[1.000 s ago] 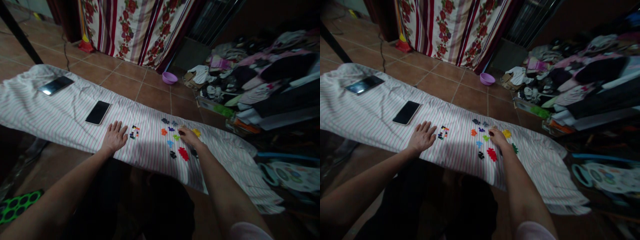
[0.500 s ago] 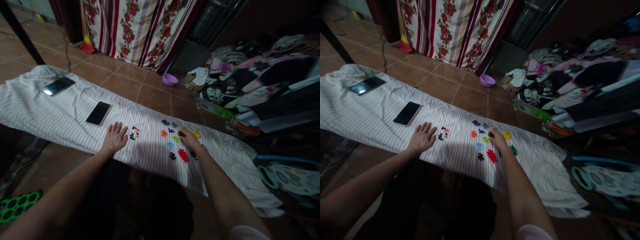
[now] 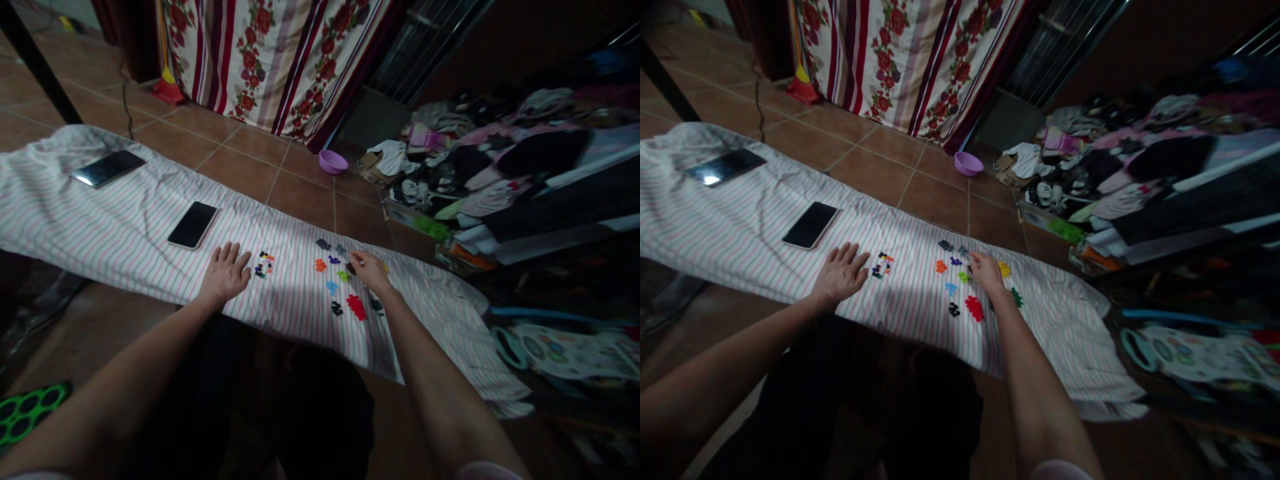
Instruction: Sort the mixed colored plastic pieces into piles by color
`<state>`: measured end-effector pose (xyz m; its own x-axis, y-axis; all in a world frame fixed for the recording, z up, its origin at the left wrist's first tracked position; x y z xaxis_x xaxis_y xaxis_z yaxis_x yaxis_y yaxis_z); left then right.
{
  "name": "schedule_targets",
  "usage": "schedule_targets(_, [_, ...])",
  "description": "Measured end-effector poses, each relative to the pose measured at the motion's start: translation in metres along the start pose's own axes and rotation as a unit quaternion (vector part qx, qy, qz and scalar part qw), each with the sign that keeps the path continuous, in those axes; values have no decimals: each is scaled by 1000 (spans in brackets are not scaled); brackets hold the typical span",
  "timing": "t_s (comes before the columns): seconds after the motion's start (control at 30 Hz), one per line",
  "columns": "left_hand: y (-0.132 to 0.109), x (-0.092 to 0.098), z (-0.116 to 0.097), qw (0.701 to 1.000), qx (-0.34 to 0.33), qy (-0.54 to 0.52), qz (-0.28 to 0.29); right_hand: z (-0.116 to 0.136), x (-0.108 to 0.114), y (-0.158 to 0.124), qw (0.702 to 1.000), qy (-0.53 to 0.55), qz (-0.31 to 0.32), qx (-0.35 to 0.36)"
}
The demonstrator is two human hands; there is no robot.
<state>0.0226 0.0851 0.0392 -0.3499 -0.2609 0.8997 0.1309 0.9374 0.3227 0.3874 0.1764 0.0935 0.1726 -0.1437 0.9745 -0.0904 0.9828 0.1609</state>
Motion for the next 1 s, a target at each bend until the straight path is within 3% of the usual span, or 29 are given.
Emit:
schedule_targets(0.13, [0, 0, 0, 1000, 3, -13, 3, 59, -8, -5, 997, 53, 0, 64])
schedule_targets(0.3, [0, 2, 1, 999, 7, -38, 1, 140, -41, -24, 981, 133, 24, 140])
schedule_targets(0.47, [0, 3, 0, 999, 2, -33, -6, 193, -74, -35, 971, 174, 43, 159])
schedule_targets(0.63, [-1, 3, 0, 1000, -5, -10, -11, 204, -90, -32, 983, 151, 38, 102])
schedule_targets(1.0, [-1, 2, 0, 1000, -9, -9, -6, 196, -100, -34, 986, 154, 47, -34])
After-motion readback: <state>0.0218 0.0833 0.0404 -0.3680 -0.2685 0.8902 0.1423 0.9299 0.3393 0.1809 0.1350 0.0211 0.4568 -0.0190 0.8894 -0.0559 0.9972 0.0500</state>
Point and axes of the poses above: each hand's wrist, its own y-axis towards the middle knuckle, its own x-axis out of the back of the hand, z = x × y, the point moved 10 cm from there along y, towards the middle knuckle, and after that the axes turned 6 degrees about -y, right-handed, at the moved point
